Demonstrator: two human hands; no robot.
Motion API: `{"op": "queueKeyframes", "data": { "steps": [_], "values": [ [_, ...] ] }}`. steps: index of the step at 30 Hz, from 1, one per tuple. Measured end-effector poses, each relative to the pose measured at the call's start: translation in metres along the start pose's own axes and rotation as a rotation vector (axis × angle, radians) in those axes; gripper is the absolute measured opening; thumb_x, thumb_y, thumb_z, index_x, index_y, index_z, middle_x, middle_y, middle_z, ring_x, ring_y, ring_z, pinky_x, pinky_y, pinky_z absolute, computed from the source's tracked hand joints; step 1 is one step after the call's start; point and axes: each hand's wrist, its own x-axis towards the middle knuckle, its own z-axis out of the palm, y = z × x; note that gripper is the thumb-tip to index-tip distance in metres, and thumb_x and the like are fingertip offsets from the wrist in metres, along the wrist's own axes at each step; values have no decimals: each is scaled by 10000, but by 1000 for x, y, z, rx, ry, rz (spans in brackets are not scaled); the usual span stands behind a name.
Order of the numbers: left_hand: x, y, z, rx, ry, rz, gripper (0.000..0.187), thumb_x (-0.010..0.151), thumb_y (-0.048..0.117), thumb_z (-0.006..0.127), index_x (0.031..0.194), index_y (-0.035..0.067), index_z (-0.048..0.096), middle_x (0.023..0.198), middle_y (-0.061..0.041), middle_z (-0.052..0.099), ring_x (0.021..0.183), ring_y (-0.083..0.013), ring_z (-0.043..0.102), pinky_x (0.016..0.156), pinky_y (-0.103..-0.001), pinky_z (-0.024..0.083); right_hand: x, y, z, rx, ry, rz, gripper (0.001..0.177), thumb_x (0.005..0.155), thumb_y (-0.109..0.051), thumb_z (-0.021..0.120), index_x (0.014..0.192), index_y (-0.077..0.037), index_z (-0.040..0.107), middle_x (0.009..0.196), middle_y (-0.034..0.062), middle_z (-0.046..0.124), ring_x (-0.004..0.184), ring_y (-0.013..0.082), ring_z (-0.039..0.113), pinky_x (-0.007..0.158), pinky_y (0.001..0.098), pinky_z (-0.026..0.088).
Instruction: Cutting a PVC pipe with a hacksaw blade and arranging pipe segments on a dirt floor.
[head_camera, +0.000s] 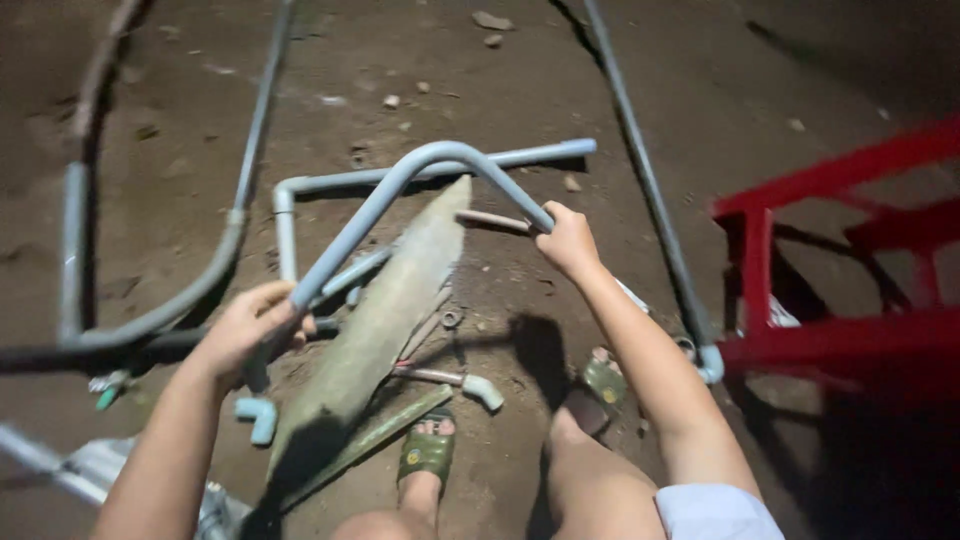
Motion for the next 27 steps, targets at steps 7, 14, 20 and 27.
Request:
{"op": "queueKeyframes", "data": {
  "steps": [7, 14, 20, 27],
  "values": [
    [77, 8, 66, -572, 94, 155, 197, 1194, 334, 529, 1139, 173, 628, 865, -1, 413, 741, -157, 447, 714, -298, 415, 3, 105, -13, 245, 234, 324, 206, 754, -247, 820, 950, -192, 790, 793, 98, 759, 859, 321, 783, 722, 430, 581],
    [86, -8, 149, -563, 173, -13, 198, 1172, 294, 533, 1225, 165, 673, 798, 93, 554, 674, -58, 594, 729, -231, 499, -22, 148, -33, 208, 298, 461, 251, 772, -297, 850, 966, -162, 766, 908, 126, 784, 972, 358, 779, 825, 480, 614],
    [84, -67, 167, -604, 148, -236, 378, 1165, 409, 563, 873, 171, 544, 597, 116, 269, 390, -48, 240, 451, -222, 232, -27, 226, 30, 472, 343, 672, 395, 830, -504, 864, 929, -130, 785, 786, 73, 734, 810, 237, 752, 745, 416, 589],
    [86, -65, 192, -697, 155, -265, 559, 1157, 635, 449, 849, 186, 577, 632, 84, 197, 467, -73, 224, 512, -265, 226, -75, 127, 4, 1384, 91, 801, 383, 1043, -338, 684, 810, -175, 427, 553, -146, 247, 387, 4, 293, 434, 242, 383]
  ]
}}
